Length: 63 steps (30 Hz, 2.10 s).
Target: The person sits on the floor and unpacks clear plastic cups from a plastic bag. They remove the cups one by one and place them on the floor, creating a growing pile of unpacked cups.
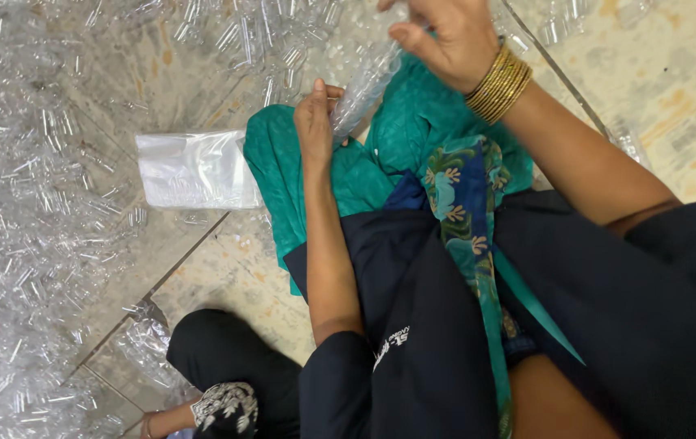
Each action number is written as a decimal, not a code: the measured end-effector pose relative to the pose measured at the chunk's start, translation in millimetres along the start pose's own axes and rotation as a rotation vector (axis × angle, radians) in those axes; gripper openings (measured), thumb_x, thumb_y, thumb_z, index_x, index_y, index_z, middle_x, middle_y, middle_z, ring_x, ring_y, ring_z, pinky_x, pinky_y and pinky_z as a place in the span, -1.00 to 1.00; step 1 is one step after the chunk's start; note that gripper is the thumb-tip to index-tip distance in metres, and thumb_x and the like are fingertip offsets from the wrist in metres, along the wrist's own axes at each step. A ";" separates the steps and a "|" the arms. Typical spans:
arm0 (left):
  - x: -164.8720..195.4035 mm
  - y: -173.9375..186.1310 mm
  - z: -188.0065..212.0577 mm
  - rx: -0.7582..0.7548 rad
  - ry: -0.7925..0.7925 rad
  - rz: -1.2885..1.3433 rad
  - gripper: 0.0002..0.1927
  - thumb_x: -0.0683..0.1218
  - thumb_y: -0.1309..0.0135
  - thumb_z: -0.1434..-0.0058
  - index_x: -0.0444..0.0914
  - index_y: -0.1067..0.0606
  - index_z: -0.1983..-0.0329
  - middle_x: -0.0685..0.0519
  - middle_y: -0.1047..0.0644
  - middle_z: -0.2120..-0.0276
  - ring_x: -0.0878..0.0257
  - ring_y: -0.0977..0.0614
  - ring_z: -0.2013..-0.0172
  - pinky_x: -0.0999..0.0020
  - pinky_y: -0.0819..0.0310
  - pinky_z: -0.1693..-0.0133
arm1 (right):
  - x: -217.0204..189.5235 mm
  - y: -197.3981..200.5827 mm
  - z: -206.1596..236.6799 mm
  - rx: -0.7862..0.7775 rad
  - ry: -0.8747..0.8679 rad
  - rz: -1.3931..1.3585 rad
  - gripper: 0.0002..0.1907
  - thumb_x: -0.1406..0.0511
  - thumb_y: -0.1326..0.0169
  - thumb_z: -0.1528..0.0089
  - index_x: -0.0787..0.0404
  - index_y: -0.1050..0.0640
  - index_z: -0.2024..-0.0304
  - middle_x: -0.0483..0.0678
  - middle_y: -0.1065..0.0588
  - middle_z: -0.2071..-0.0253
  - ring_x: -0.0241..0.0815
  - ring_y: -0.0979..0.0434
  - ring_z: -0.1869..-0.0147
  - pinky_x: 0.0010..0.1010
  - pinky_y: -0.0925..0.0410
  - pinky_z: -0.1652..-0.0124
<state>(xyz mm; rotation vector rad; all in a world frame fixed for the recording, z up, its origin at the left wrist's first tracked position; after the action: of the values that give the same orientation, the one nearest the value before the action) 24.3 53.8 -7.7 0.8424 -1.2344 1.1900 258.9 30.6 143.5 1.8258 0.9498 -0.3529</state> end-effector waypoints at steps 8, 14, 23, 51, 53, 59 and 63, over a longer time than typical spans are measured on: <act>-19.6 16.9 3.0 0.018 0.007 -0.045 -0.37 0.23 0.26 -0.49 -0.37 -0.58 0.27 0.04 -0.51 0.64 0.35 -0.43 0.73 0.44 -0.24 0.69 | -50.3 -22.0 5.4 -0.099 0.003 -0.107 -0.29 -0.15 0.14 -0.44 0.05 -0.36 -0.50 0.04 -0.31 -0.23 -0.05 -0.48 0.00 -0.32 -0.42 -0.04; -24.6 29.3 8.2 0.249 -0.200 -0.118 -0.43 0.18 0.19 -0.52 -0.41 -0.56 0.03 -0.03 -0.61 0.12 0.24 -0.59 0.15 0.26 -0.56 0.07 | -50.3 -36.8 40.2 -0.123 -0.171 -0.759 0.00 -0.09 -0.14 -0.34 0.17 0.12 -0.52 0.05 -0.15 -0.45 -0.15 -0.49 -0.13 -0.28 -0.46 -0.07; 45.7 -141.2 76.8 -0.145 -0.471 -0.335 -0.59 0.07 0.19 -0.53 -0.34 -0.47 -0.08 -0.06 -0.49 -0.09 0.11 -0.50 -0.13 0.19 -0.32 -0.27 | -6.9 -57.0 168.8 0.049 -0.324 -0.520 -0.23 0.07 -0.11 -0.44 0.20 -0.07 -0.52 0.13 -0.16 -0.51 0.12 -0.22 -0.59 -0.07 -0.18 -0.52; -129.0 -402.4 139.7 -1.126 -0.554 -1.011 -0.53 -0.28 -0.14 -0.24 -0.26 -0.36 -0.21 -0.20 -0.43 -0.03 -0.19 -0.57 0.03 0.02 -0.52 0.08 | 55.4 129.1 603.6 0.140 -1.529 0.351 -0.40 0.11 -0.31 -0.25 0.16 -0.34 -0.20 0.06 -0.34 -0.09 0.00 -0.62 0.11 -0.12 -0.46 0.10; -79.2 -394.0 132.6 -1.076 -0.517 -0.707 -0.43 -0.22 -0.21 -0.18 -0.33 -0.33 -0.25 -0.23 -0.42 -0.02 -0.26 -0.53 0.01 -0.01 -0.48 0.05 | 52.7 143.9 592.0 0.100 -1.456 0.515 -0.31 0.07 -0.38 -0.20 0.22 -0.32 -0.17 0.08 -0.34 -0.03 0.06 -0.57 0.07 -0.10 -0.44 0.16; 61.3 -262.6 71.4 -0.602 -0.332 -0.583 -0.46 -0.15 -0.24 -0.35 -0.25 -0.33 -0.34 -0.02 -0.52 0.03 0.19 -0.51 0.18 0.33 -0.49 0.11 | 32.0 165.8 514.2 0.135 -1.194 0.608 -0.42 0.14 -0.35 -0.34 0.27 -0.33 -0.17 0.13 -0.32 0.00 0.11 -0.47 0.04 -0.09 -0.38 0.13; 104.1 -123.9 21.8 -0.099 -0.259 -0.395 -0.59 -0.12 -0.11 -0.59 -0.21 -0.26 -0.38 0.01 -0.54 0.02 0.36 -0.43 0.29 0.45 -0.37 0.21 | 44.0 139.6 409.6 0.193 -0.930 0.384 -0.67 0.27 -0.26 -0.39 0.27 -0.43 -0.06 0.09 -0.34 0.02 0.05 -0.47 0.01 -0.14 -0.37 0.12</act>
<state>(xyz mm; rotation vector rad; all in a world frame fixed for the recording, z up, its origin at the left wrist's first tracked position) 131.1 26.9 112.8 1.1304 -1.2490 0.7130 462.4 -334.0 21.4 1.6724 -0.0778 -0.9563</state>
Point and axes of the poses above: each hand's wrist, its own z-axis away from the middle knuckle, its own y-axis out of the back of the hand, x = y × z, the point moved 8 cm from there along -z, towards the middle knuckle
